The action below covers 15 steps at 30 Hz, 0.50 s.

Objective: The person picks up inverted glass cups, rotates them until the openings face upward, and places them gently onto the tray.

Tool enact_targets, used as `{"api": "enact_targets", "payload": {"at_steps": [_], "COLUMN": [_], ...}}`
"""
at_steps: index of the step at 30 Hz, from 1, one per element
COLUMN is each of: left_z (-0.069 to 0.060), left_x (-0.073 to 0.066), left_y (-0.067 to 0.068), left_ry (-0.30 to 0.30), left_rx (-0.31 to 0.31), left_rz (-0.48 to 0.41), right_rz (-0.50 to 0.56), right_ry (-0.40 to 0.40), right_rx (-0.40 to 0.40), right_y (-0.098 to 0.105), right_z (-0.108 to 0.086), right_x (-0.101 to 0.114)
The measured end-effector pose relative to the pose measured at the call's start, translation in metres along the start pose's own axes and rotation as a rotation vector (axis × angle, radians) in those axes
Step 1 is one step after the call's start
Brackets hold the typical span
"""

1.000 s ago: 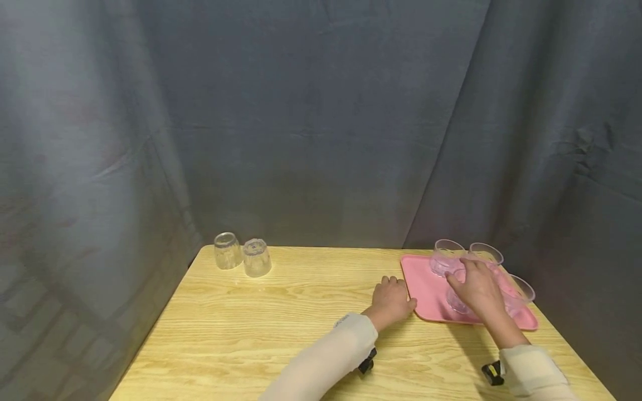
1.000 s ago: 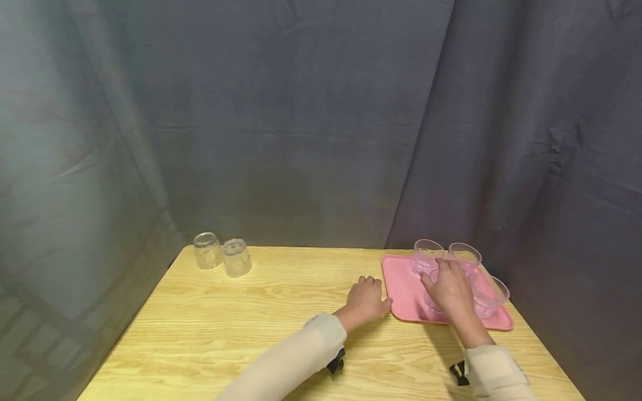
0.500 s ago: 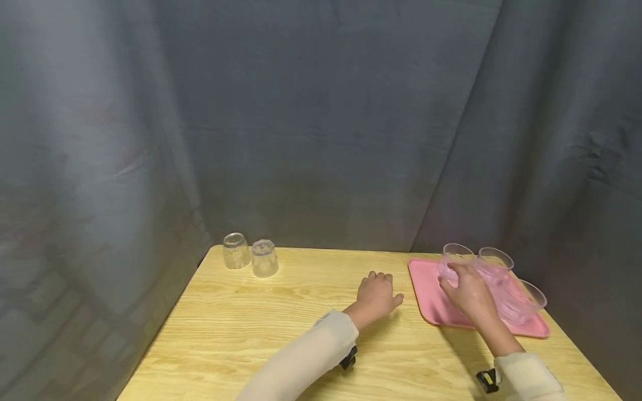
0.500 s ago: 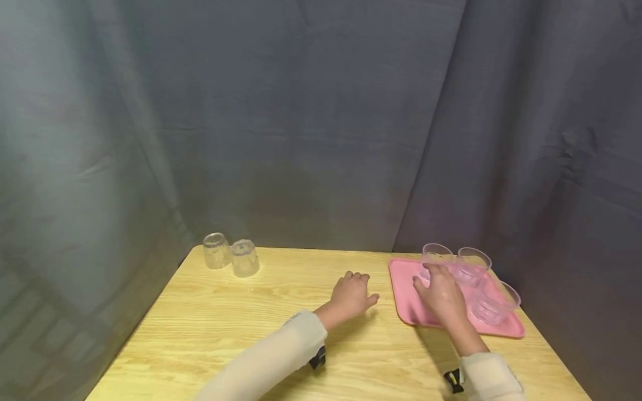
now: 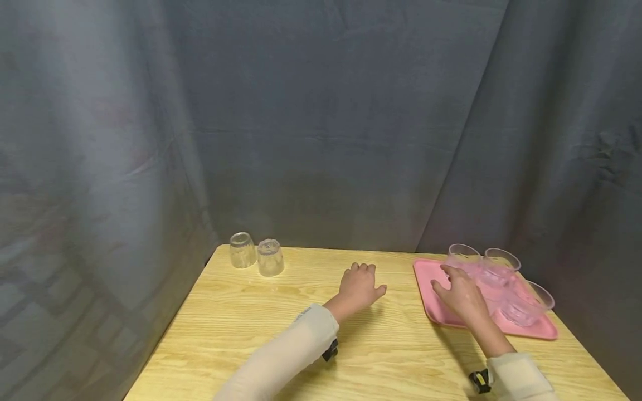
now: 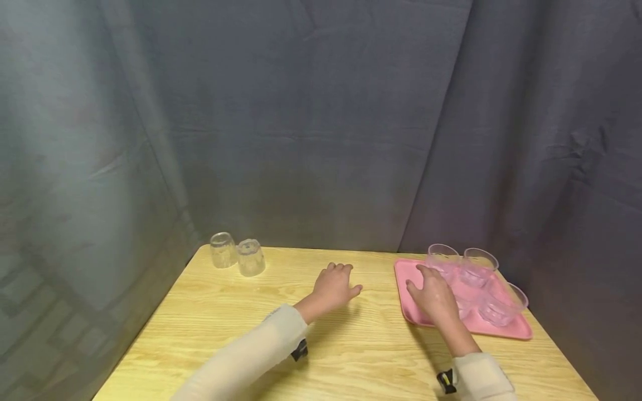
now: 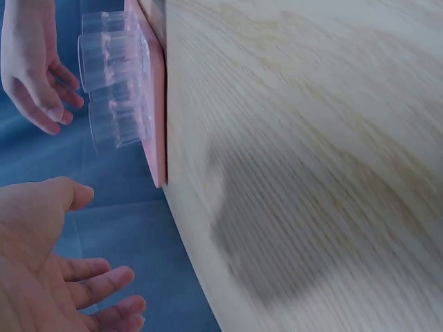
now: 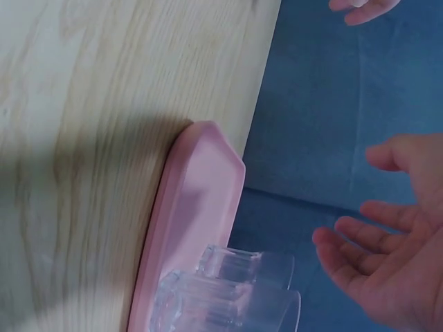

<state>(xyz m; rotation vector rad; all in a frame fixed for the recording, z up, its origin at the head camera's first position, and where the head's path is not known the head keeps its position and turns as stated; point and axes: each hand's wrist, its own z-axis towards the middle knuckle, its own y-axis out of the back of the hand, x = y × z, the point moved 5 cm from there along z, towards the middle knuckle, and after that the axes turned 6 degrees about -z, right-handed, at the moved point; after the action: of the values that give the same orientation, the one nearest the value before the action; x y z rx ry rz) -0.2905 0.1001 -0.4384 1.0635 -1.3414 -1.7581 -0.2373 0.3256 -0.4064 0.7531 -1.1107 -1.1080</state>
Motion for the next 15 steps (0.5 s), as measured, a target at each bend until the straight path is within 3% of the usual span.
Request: {"api": "enact_targets", "payload": {"at_steps": [15], "left_z": [-0.008], "left_x": [0.025], "left_y": [0.014], "left_ry": [0.009], "left_rx": [-0.035], "left_rz": [-0.011], "right_rz": [0.023], "right_ry": [-0.005], "right_rx": [0.025], "right_y": [-0.011], "right_z": [-0.001], "right_x": [0.005]}}
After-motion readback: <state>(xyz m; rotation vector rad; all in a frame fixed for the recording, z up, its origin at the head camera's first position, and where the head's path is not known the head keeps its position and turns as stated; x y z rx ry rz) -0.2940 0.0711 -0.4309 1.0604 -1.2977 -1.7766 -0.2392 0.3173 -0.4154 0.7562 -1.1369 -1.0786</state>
